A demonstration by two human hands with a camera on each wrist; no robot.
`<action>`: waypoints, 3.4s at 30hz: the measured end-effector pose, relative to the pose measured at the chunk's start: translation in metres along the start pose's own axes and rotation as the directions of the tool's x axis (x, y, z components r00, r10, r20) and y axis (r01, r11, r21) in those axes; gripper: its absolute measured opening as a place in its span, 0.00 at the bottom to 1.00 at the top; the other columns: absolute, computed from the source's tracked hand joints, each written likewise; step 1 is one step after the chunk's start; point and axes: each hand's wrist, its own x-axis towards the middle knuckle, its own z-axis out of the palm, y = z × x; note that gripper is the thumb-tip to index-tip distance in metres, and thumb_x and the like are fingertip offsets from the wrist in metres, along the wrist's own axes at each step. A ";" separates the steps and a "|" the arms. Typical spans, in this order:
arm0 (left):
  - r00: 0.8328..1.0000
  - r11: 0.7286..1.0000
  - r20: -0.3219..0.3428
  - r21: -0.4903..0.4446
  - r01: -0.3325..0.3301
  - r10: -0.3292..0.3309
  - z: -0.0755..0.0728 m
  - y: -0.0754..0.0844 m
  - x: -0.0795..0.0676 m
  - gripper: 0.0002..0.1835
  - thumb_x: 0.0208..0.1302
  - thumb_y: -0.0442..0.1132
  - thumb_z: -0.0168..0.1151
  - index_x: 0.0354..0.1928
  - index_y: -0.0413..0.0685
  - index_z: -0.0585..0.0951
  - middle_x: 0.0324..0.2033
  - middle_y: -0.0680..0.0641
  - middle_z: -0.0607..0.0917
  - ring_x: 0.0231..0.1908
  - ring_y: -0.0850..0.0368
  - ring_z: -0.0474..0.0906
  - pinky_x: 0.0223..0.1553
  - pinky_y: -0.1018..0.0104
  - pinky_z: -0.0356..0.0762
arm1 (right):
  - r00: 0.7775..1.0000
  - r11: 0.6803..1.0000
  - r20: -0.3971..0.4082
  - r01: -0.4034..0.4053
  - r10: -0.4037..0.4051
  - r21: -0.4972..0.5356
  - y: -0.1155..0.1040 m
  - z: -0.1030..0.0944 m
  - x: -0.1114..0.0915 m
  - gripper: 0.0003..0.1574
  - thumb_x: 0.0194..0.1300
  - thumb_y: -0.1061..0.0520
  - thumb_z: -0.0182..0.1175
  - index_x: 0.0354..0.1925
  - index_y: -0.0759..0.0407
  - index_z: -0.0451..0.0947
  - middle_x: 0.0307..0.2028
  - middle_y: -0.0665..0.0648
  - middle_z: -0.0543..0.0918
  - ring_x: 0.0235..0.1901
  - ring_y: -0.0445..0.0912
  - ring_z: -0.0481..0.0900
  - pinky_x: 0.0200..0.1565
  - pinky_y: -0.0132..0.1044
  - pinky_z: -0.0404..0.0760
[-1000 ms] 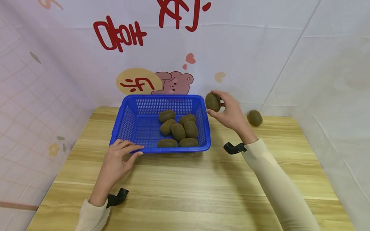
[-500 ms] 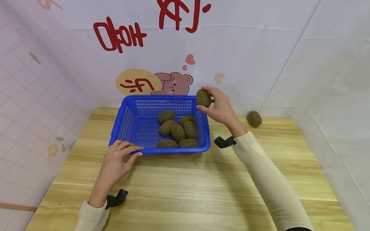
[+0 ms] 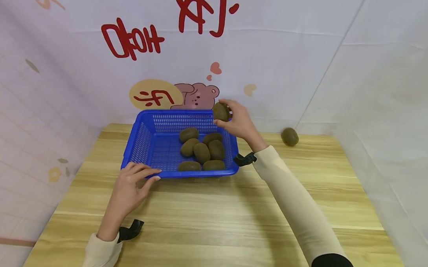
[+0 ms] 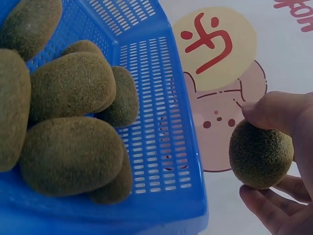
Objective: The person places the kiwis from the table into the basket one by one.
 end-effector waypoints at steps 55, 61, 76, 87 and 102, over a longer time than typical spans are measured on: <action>1.000 1.000 -0.005 0.014 0.007 -0.007 -0.001 -0.002 -0.006 0.11 0.54 0.37 0.79 0.41 0.50 0.92 0.35 0.49 0.89 0.37 0.53 0.76 0.41 0.61 0.71 | 0.998 0.985 0.055 -0.024 0.034 -0.169 0.013 -0.009 -0.014 0.56 0.62 0.37 0.71 0.79 0.52 0.58 0.79 0.59 0.57 0.78 0.63 0.53 0.73 0.63 0.62; 1.000 1.000 -0.015 0.016 -0.003 0.003 0.000 -0.002 -0.008 0.11 0.54 0.37 0.79 0.41 0.50 0.92 0.35 0.49 0.89 0.37 0.53 0.76 0.40 0.61 0.70 | 0.998 0.983 0.018 -0.058 0.062 -0.175 0.029 -0.011 -0.026 0.58 0.60 0.35 0.71 0.79 0.51 0.58 0.80 0.60 0.54 0.78 0.63 0.51 0.71 0.66 0.63; 1.000 1.000 -0.016 0.018 0.002 -0.002 0.002 0.000 -0.008 0.11 0.54 0.37 0.79 0.41 0.51 0.92 0.35 0.49 0.89 0.37 0.53 0.76 0.40 0.61 0.71 | 0.991 0.963 -0.064 -0.130 0.118 -0.238 0.079 -0.023 -0.054 0.57 0.60 0.39 0.72 0.79 0.54 0.58 0.80 0.63 0.55 0.77 0.68 0.52 0.72 0.69 0.57; 1.000 1.000 -0.011 0.015 -0.001 0.001 -0.001 -0.002 -0.006 0.11 0.54 0.37 0.79 0.41 0.51 0.92 0.35 0.49 0.89 0.37 0.53 0.76 0.40 0.61 0.70 | 0.982 0.939 -0.100 -0.181 0.158 -0.292 0.110 -0.035 -0.071 0.56 0.61 0.38 0.72 0.78 0.55 0.59 0.80 0.63 0.54 0.76 0.70 0.52 0.70 0.72 0.56; 1.000 1.000 0.007 0.015 0.009 -0.009 -0.006 -0.002 -0.003 0.11 0.54 0.37 0.79 0.42 0.51 0.92 0.35 0.49 0.89 0.37 0.53 0.76 0.40 0.59 0.72 | 0.964 0.898 -0.106 -0.266 0.244 -0.350 0.147 -0.051 -0.099 0.53 0.65 0.43 0.70 0.77 0.60 0.58 0.79 0.70 0.53 0.74 0.75 0.51 0.68 0.75 0.55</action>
